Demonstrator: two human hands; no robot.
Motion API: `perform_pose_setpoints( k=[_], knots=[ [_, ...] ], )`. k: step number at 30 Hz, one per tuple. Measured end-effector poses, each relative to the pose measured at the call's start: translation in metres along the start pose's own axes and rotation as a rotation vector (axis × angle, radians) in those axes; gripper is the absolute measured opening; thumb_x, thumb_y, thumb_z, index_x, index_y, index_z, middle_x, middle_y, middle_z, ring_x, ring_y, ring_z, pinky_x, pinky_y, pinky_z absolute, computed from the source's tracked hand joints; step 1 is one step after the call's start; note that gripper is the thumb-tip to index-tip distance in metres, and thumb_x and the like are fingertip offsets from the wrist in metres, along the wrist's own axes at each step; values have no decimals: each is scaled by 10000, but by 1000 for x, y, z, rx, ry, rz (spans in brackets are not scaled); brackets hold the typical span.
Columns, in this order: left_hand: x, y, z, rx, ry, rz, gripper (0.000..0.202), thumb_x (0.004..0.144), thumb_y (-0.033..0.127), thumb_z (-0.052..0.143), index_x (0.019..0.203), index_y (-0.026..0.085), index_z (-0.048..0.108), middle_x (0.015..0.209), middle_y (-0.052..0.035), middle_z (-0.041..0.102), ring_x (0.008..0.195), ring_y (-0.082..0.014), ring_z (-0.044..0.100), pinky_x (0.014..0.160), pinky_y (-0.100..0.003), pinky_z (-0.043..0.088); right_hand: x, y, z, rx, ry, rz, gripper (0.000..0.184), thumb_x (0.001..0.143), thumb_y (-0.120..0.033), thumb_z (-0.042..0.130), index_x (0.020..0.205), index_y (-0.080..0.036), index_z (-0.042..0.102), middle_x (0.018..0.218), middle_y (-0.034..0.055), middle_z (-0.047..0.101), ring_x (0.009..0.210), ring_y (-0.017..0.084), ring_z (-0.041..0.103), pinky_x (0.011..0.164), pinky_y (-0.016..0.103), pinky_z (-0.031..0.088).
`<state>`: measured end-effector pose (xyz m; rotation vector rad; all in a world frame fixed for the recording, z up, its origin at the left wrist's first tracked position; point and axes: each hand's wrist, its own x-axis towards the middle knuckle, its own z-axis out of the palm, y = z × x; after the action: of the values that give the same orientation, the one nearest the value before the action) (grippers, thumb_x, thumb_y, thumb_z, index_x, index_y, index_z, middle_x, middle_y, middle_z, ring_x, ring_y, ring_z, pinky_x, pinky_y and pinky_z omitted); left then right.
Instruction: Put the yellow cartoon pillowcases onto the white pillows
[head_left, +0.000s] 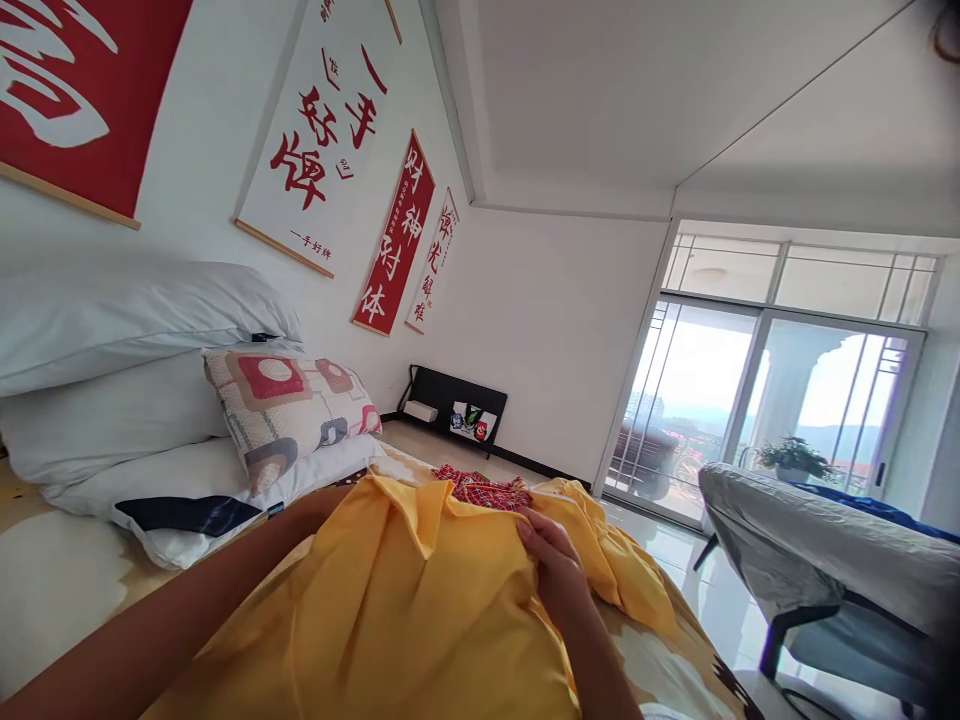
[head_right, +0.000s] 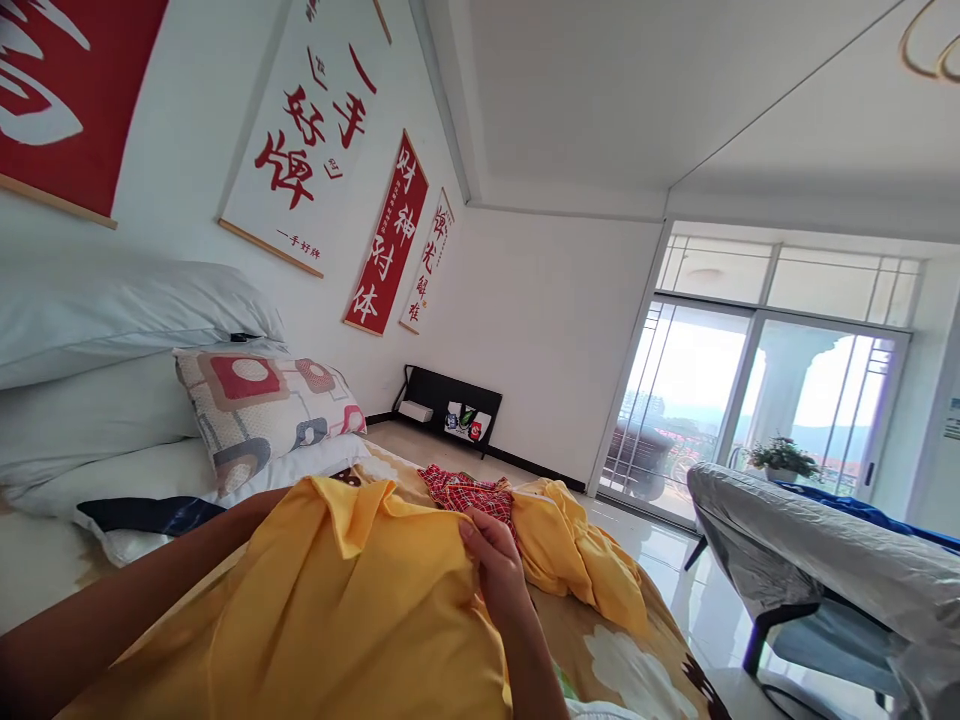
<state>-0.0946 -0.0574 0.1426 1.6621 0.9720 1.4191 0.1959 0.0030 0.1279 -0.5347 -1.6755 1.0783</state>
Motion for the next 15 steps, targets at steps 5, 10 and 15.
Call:
perform_pose_setpoints(
  k=[5, 10, 15],
  knots=[
    [-2, 11, -11, 109, 108, 69, 367, 735, 539, 658, 747, 175, 615, 740, -15, 609, 755, -185, 570, 704, -287, 463, 3, -15, -7, -322, -190, -46, 448, 776, -570, 639, 587, -174, 550, 568, -34, 404, 543, 94, 356, 457, 206, 314],
    [-25, 18, -1, 192, -102, 155, 519, 790, 605, 569, 1107, 199, 629, 1086, -75, 656, 1037, -261, 577, 899, -337, 446, -5, -17, -24, -338, -220, -35, 404, 803, -567, 616, 748, -172, 685, 618, -3, 511, 587, 125, 448, 508, 232, 389],
    [-19, 17, 29, 437, -49, 132, 399, 759, 537, 627, 941, 183, 648, 947, -44, 661, 902, -242, 591, 809, -311, 443, -13, -15, -36, -464, -62, -142, 347, 683, -546, 744, 816, -226, 729, 824, 47, 672, 791, 222, 587, 713, 321, 500]
  ],
)
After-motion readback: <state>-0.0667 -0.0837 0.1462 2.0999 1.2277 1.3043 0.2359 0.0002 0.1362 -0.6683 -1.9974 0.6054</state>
